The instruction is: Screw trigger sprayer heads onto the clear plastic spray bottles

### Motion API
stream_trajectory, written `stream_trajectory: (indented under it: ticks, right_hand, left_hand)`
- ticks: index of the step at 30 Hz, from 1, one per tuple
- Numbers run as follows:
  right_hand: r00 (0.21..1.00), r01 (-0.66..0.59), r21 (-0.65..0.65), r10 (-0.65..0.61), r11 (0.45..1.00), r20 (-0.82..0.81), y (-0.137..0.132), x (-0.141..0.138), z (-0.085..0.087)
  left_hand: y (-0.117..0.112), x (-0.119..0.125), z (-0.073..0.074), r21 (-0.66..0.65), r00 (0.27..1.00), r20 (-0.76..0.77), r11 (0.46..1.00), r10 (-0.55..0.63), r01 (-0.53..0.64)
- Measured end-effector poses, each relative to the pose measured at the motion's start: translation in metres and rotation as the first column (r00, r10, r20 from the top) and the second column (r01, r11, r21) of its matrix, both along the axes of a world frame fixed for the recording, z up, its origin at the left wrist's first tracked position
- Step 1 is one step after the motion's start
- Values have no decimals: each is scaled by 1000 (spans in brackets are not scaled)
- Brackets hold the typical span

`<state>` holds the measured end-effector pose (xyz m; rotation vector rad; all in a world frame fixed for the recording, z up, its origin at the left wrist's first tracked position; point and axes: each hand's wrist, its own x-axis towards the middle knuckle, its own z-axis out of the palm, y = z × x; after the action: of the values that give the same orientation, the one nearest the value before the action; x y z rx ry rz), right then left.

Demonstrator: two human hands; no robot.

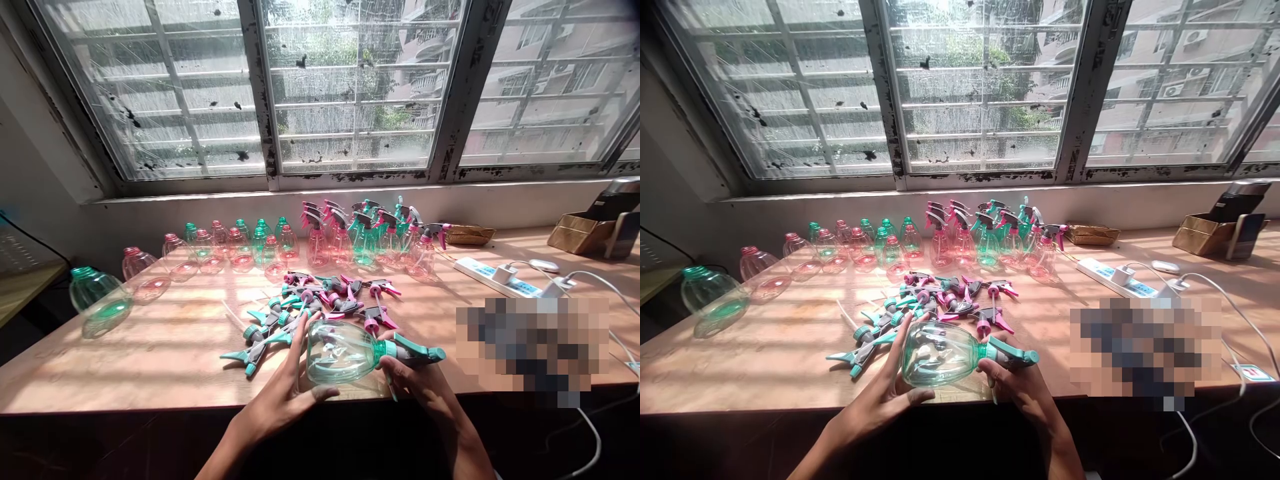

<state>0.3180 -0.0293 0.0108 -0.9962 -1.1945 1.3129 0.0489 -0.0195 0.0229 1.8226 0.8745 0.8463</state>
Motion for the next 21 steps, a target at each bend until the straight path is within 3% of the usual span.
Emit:
stream_trajectory:
  ticks: [4, 12, 21]
  right_hand:
    - [1000, -12, -2, 12, 1000, -14, -1, 1, 0]
    - [1000, -21, -5, 21, 1000, -12, 0, 3, -4]
    - [1000, -1, 9, 1, 1000, 23, 0, 3, -3]
  left_hand:
    - [-1, 3, 4, 4, 1000, -25, 1000, -4, 4]
    - [4, -5, -8, 95, 996, -93, 995, -12, 21]
    - [-3, 1, 9, -1, 993, -114, 1000, 12, -12]
